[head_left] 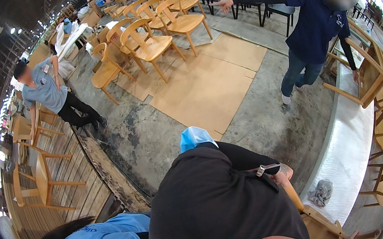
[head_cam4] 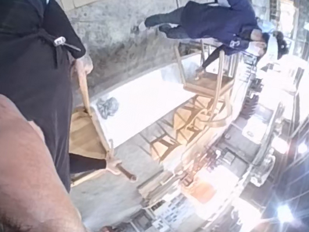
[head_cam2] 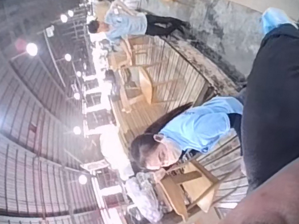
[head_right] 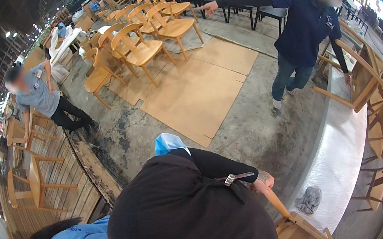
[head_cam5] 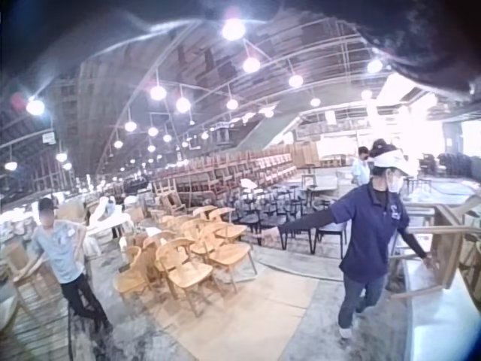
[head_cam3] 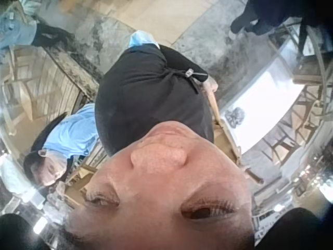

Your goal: The person picks up a wooden chair, wipes its underside and legs with a cloth, and places it back down. The person repeats this process with another chair, wiping the seat and legs before setting it down.

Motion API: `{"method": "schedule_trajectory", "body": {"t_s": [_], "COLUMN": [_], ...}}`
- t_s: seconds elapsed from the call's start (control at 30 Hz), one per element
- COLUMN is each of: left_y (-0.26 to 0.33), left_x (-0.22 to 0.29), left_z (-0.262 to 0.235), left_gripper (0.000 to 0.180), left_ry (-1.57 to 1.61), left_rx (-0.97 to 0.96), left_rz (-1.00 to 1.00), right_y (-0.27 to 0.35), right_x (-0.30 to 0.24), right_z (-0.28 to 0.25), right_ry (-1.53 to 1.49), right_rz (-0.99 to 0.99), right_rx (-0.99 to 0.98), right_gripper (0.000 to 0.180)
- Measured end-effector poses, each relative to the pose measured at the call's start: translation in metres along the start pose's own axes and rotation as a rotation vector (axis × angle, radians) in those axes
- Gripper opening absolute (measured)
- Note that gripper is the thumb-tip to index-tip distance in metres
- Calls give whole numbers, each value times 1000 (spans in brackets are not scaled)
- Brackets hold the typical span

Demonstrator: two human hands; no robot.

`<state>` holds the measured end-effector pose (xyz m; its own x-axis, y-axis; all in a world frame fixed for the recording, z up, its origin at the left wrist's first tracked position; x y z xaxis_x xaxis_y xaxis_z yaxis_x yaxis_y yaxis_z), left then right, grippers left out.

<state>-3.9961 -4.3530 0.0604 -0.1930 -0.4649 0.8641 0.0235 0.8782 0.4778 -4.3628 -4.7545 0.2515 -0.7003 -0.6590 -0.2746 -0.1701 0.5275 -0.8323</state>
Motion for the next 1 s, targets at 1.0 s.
{"method": "schedule_trajectory", "body": {"t_s": [1.0], "left_y": [2], "left_x": [-14], "left_z": [34], "left_gripper": [23], "left_ry": [519], "left_rx": [-773], "left_rz": [-794], "right_y": [230], "right_x": [-157], "right_z": [-15], "right_ry": [75], "right_rz": [1268], "right_rx": [-141], "right_gripper": [82]}}
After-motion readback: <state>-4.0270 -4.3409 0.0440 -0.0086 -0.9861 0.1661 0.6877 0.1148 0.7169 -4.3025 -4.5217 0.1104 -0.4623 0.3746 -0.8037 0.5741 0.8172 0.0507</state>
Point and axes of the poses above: each hand's wrist, its own y-axis away from the middle knuckle, its own z-axis out of the palm, x = y × z, the point moved 9 cm from there along -y, towards the middle knuckle, and after that the axes turned 4 degrees about y, right-handed, at the moved point
